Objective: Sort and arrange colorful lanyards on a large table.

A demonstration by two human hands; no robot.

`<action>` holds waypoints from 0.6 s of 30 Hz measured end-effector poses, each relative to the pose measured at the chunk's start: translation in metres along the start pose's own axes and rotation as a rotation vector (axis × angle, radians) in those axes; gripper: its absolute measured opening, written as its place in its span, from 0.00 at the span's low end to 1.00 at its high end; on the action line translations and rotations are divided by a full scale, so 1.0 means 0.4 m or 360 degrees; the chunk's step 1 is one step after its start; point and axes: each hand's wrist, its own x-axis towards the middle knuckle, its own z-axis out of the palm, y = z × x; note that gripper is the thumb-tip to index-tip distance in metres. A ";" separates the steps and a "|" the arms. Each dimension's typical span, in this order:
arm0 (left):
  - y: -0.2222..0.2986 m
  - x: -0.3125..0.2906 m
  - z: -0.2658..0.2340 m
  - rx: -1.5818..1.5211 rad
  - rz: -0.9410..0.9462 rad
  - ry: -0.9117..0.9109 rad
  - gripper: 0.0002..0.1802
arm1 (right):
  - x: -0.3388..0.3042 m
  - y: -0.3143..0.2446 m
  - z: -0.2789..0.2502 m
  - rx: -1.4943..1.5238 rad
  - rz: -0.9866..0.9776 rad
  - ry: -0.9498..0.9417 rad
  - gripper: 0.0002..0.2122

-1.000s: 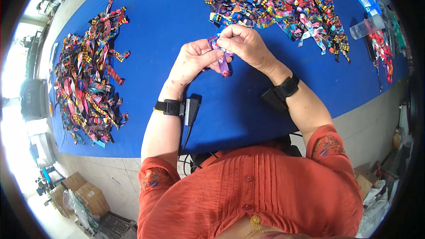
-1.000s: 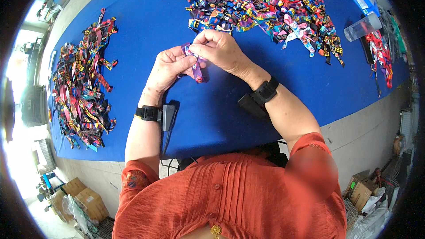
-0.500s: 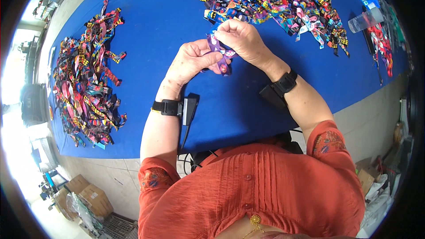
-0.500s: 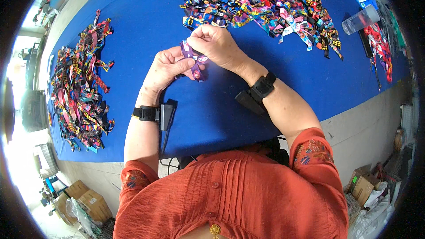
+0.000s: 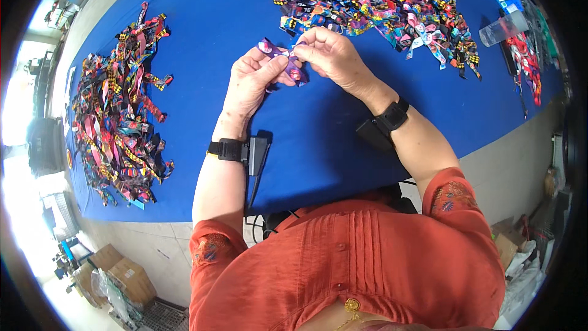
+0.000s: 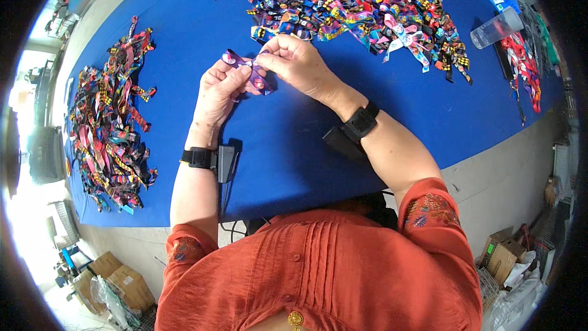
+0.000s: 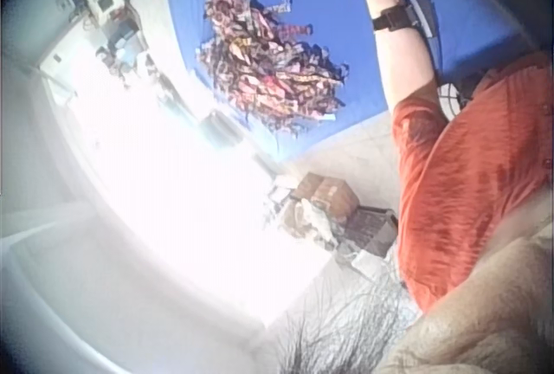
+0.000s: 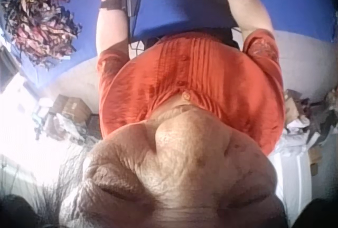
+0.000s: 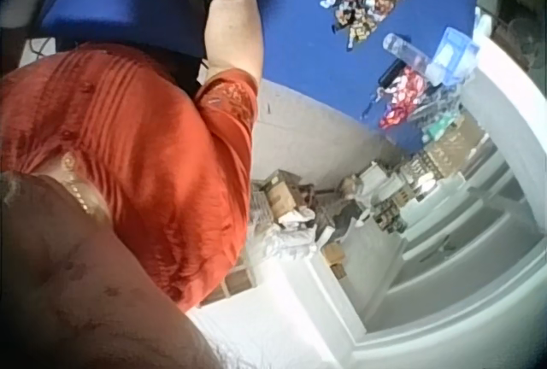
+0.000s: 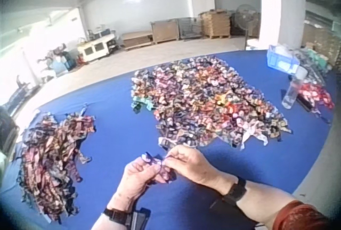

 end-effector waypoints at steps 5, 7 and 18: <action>0.009 -0.003 -0.008 0.0016 -0.0003 -0.0016 0.08 | 0.012 0.014 -0.007 -0.0003 0.0056 0.0009 0.06; 0.010 -0.003 -0.005 -0.0007 0.0000 -0.0045 0.08 | 0.011 0.009 -0.004 0.0106 0.0069 0.0067 0.05; 0.003 0.001 -0.007 -0.0028 0.0115 0.0225 0.07 | -0.001 -0.011 0.020 -0.0103 -0.0088 -0.0148 0.08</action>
